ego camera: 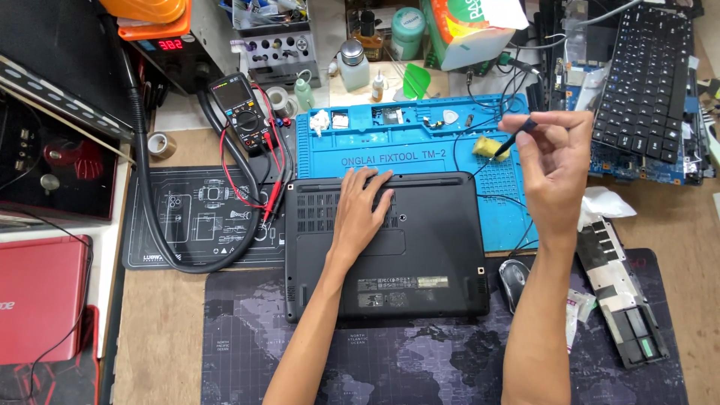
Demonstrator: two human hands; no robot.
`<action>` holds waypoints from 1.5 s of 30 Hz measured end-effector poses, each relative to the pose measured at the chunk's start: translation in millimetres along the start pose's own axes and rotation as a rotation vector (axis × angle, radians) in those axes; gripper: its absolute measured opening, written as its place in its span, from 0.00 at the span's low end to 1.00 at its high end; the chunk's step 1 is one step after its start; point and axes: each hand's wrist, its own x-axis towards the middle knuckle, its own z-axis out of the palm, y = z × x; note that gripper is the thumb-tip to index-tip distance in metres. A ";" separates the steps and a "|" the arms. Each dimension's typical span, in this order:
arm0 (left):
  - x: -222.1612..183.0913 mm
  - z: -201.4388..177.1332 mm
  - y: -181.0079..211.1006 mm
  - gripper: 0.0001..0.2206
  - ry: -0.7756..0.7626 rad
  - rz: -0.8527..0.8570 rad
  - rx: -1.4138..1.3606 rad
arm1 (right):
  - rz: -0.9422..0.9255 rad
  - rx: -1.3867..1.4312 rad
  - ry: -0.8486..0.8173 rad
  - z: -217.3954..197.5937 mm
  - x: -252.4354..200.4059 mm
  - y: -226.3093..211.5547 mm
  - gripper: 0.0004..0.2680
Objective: Removing screws from the bottom casing of a laptop using a precision screwdriver
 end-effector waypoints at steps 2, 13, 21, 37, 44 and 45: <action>0.2 -0.1 0.0 0.15 -0.006 -0.009 -0.005 | -0.010 -0.050 0.047 1.8 -0.2 7.1 0.10; -0.6 0.8 -1.9 0.15 -0.004 -0.011 -0.015 | 0.076 -0.146 0.023 4.8 1.7 7.3 0.16; 0.5 -4.4 -0.6 0.16 0.058 -0.007 -0.242 | -0.023 0.037 0.211 9.8 -0.6 -5.2 0.15; -8.7 -9.5 1.3 0.05 0.129 -0.222 -0.566 | 0.361 0.451 0.449 71.5 -31.8 84.5 0.20; -10.9 -5.5 -1.4 0.02 0.128 -0.178 -0.546 | 0.485 0.551 0.542 78.5 -54.7 99.5 0.20; -10.3 -7.3 -0.3 0.02 0.130 -0.184 -0.544 | 0.487 0.560 0.567 80.5 -55.4 98.9 0.20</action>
